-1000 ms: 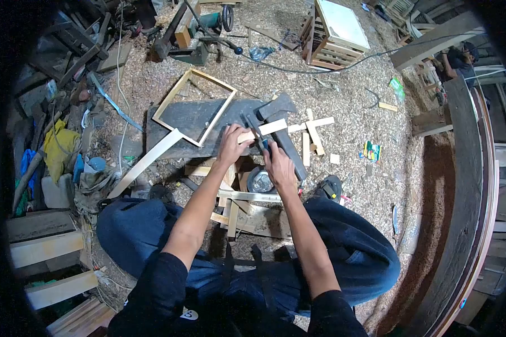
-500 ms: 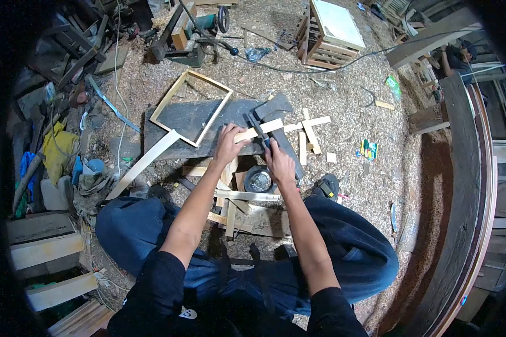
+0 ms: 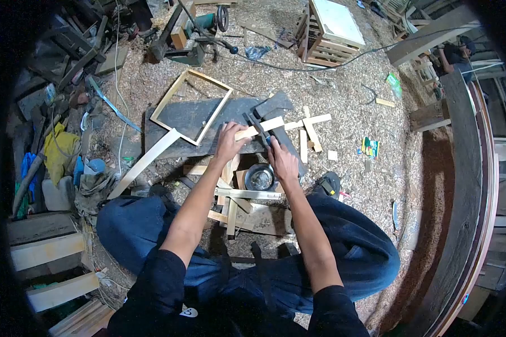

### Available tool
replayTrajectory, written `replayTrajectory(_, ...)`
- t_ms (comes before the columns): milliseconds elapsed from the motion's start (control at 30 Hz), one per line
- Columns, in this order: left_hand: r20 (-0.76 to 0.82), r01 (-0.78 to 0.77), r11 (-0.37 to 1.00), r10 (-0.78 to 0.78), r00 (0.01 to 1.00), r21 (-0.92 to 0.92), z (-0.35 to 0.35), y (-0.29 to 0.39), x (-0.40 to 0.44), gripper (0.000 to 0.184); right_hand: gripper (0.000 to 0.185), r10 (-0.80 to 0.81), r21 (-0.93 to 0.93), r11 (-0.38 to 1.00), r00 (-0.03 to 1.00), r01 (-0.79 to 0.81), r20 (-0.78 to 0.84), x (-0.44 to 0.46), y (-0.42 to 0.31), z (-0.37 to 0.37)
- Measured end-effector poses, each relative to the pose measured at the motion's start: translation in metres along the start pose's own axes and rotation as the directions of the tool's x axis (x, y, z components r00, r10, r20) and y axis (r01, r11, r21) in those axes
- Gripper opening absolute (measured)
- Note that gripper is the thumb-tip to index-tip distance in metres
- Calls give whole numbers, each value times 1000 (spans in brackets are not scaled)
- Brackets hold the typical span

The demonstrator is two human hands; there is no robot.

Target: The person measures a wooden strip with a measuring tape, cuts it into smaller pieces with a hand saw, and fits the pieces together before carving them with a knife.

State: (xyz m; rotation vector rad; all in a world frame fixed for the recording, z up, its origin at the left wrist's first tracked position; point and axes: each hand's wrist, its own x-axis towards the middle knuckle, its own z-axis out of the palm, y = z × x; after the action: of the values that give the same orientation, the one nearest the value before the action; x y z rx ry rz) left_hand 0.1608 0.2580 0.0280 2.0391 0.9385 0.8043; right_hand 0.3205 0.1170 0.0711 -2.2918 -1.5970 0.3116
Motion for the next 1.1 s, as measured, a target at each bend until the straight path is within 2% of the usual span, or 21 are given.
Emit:
replayTrajectory(100,23,33,995,-35,999,98,-1,3,0,35,38,-15,48,999,1000,15,-18,-2,-2,0)
replayTrajectory(167,23,27,996,-30,999,83,-2,5,-1,33,37,-9,26,1000,997,11,-75,-5,-5,5)
replayTrajectory(200,4,10,998,-11,1000,68,-2,5,0,34,38,27,-30,999,999,-27,20,-2,-4,4)
replayTrajectory(233,-12,-8,999,8,1000,51,0,5,0,34,38,33,-29,999,999,-33,13,-3,-3,4)
replayTrajectory(300,-1,-27,997,27,1000,74,-1,2,4,35,40,19,53,998,1000,-18,-19,-3,-3,1)
replayTrajectory(367,17,-39,995,37,999,89,3,-1,1,36,38,10,88,996,992,1,-125,-9,-8,0)
replayTrajectory(433,6,-36,994,35,999,101,1,2,1,36,39,88,-25,996,994,-86,65,-4,-3,2)
replayTrajectory(467,1,-35,995,35,999,89,1,2,1,36,40,83,-20,996,993,-82,88,-4,1,2)
replayTrajectory(500,6,-44,995,44,999,91,2,2,4,36,40,87,-16,996,993,-86,80,-3,-1,-3)
replayTrajectory(567,12,-26,995,25,1000,92,2,0,2,35,39,-4,86,996,999,8,-41,-6,-8,-9)
replayTrajectory(633,12,-27,996,26,1000,83,1,3,2,33,38,4,136,991,995,10,-99,-9,-8,-3)
replayTrajectory(700,9,-32,997,32,999,75,0,6,1,32,36,24,27,999,997,-26,75,-3,-5,-4)
replayTrajectory(767,22,-5,995,3,1000,100,-2,10,2,29,34,15,32,999,995,-19,100,1,-8,-12)
replayTrajectory(867,30,-20,994,17,999,103,3,1,2,27,34,8,225,974,982,36,-190,1,-12,-8)
replayTrajectory(900,12,-31,995,30,999,93,3,0,2,27,34,9,228,973,982,35,-188,4,-16,-11)
replayTrajectory(967,12,-37,993,36,999,110,3,-2,2,30,34,36,302,952,954,59,-297,8,-23,-18)
replayTrajectory(1100,3,-26,995,26,1000,95,3,-1,1,35,37,-1,230,969,938,86,-345,-4,-11,0)
